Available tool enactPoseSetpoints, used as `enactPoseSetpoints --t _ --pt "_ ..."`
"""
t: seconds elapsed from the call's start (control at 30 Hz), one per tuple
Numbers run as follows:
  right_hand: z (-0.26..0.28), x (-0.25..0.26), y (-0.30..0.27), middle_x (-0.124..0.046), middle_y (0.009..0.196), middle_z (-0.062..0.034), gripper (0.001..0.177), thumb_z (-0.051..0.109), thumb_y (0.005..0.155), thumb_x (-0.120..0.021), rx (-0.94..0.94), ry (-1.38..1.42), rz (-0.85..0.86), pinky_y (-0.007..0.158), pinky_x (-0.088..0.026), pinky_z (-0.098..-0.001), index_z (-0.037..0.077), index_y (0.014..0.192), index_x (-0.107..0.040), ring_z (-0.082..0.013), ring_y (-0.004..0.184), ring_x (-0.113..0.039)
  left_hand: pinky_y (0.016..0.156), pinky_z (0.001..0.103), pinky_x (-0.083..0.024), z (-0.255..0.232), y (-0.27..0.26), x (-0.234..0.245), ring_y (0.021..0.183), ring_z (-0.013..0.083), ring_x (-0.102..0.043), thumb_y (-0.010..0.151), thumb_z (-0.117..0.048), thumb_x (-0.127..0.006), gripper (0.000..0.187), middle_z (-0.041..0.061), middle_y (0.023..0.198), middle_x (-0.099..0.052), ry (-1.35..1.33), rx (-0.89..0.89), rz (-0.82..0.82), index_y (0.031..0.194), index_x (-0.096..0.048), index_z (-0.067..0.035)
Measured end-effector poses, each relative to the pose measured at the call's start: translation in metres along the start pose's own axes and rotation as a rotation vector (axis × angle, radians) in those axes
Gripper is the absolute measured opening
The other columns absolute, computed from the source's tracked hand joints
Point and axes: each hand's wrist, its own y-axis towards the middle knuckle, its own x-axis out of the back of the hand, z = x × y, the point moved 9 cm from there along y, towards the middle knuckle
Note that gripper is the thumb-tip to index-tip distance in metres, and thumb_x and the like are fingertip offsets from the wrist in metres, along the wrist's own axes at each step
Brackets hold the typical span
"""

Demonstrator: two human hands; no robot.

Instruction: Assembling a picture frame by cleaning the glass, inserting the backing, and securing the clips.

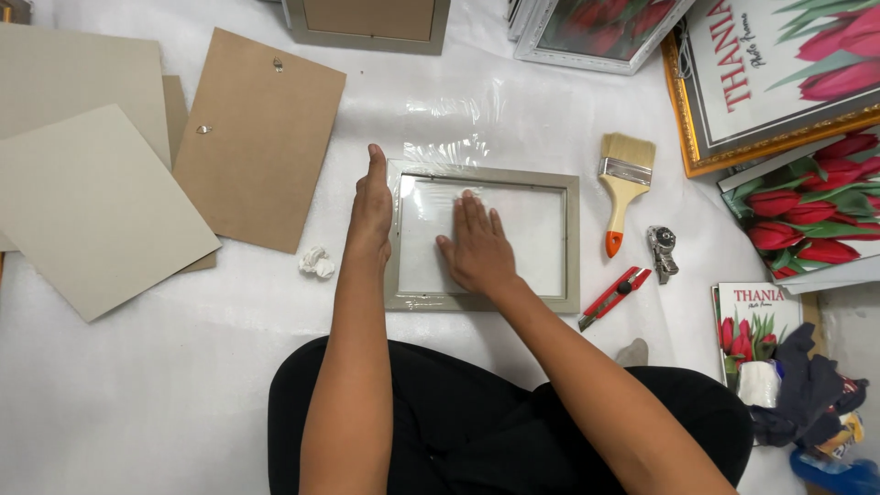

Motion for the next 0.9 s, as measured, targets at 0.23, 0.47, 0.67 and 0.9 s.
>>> enactPoseSetpoints --t 0.23,0.47,0.67,0.9 --pt "-0.089 0.003 -0.023 -0.008 0.172 -0.0211 0.083 0.06 0.107 -0.012 -0.225 0.127 -0.002 0.129 -0.004 -0.0489 -0.001 0.163 -0.016 -0.0323 0.159 -0.01 0.123 0.062 -0.011 0.003 -0.005 0.002 0.153 0.0482 -0.015 0.091 -0.082 -0.024 0.115 0.035 0.161 -0.022 0.032 0.007 -0.011 0.154 -0.019 0.015" --pt "-0.098 -0.011 -0.012 -0.006 0.168 -0.0307 0.087 0.057 0.106 -0.026 -0.428 0.391 -0.166 0.128 -0.006 -0.0527 -0.009 0.16 -0.014 -0.0414 0.158 -0.009 0.124 0.058 -0.017 -0.012 -0.02 0.003 0.152 0.0467 -0.024 0.089 -0.081 -0.024 0.114 0.033 0.158 -0.032 0.062 -0.001 -0.027 0.153 -0.028 0.014" --pt "0.036 0.007 -0.015 -0.009 0.165 -0.0377 0.078 0.045 0.109 -0.029 -0.103 0.519 -0.122 0.126 -0.004 -0.0581 -0.014 0.158 -0.015 -0.0503 0.155 -0.006 0.124 0.057 -0.017 -0.02 -0.029 -0.002 0.152 0.0457 -0.024 0.089 -0.08 -0.023 0.114 0.033 0.158 -0.033 0.099 0.0 -0.021 0.151 -0.03 0.014" --pt "0.069 0.003 -0.031 -0.005 0.172 -0.0217 0.095 0.071 0.099 -0.005 0.08 0.225 0.091 0.128 0.002 -0.051 0.001 0.164 -0.013 -0.035 0.16 -0.004 0.124 0.058 -0.017 0.01 0.013 0.005 0.152 0.0464 -0.023 0.09 -0.082 -0.022 0.115 0.035 0.158 -0.031 0.137 -0.031 -0.048 0.151 -0.029 0.016"
